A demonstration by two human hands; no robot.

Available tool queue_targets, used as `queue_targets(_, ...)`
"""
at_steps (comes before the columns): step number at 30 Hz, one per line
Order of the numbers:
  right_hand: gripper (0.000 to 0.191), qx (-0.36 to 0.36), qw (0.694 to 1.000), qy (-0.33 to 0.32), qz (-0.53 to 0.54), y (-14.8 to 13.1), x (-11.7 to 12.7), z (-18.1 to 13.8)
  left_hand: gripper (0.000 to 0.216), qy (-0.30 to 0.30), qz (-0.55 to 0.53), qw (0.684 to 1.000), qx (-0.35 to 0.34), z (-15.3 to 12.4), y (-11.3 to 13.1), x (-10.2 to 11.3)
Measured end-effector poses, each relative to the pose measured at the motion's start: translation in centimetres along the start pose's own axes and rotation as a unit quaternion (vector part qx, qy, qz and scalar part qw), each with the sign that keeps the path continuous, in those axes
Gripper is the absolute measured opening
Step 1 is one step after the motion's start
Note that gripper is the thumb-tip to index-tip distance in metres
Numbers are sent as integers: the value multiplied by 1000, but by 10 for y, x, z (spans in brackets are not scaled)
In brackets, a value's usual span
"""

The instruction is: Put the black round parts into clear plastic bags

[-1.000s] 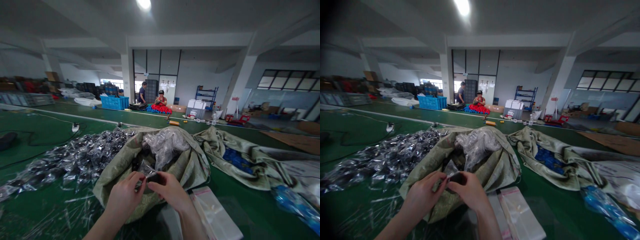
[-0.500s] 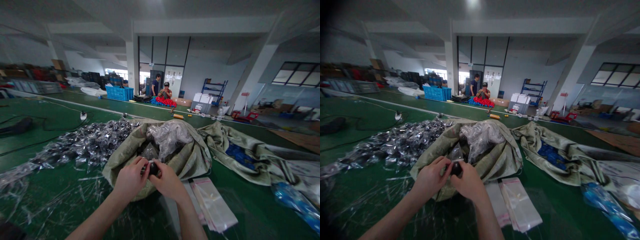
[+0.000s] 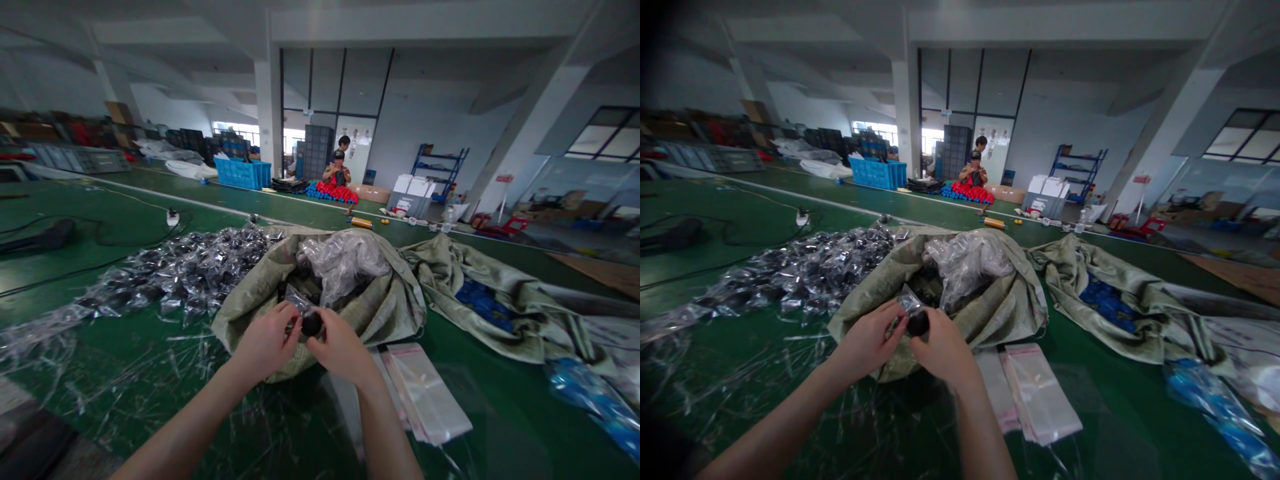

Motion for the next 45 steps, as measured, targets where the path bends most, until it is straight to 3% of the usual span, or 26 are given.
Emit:
queue_targets(2, 37, -3, 1000, 1, -14, 1, 1, 0, 23, 0, -9, 1000, 10, 0, -1, 0)
queue_targets(7, 44, -18, 999, 10, -31, 3, 2, 0, 23, -16, -38, 997, 64, -1, -7, -3)
queue_targets(12, 32, -6, 1000, -7, -22, 5, -4, 1, 23, -44, -67, 991, 104, -1, -8, -7)
queue_targets(16, 45, 5, 1000, 2, -4, 4, -3, 4, 23, -49, -79, 984, 151, -1, -18, -12)
queue_targets(25, 38, -97, 994, 48, 29, 18, 2, 11, 25, -42, -130, 964, 228, 3, -30, -25)
queue_targets(35, 33, -140, 980, 77, 120, 40, -3, 16, 26, -50, -143, 955, 256, 14, -40, -35)
queue_targets(41, 32, -131, 987, 36, 87, 40, -12, 25, 33, -74, -146, 948, 274, 20, -49, -38)
queue_targets(45, 35, -140, 990, 27, -14, 33, -11, 34, 33, -92, -136, 949, 269, 20, -56, -41)
Point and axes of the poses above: each hand's wrist, its own z-axis towards the middle knuckle, its own x-axis out of the back of the hand, y = z × x, the point moved 6 cm from there along z, towards the middle knuckle, and after that the axes turned 15 degrees about y, right-handed, at the moved point
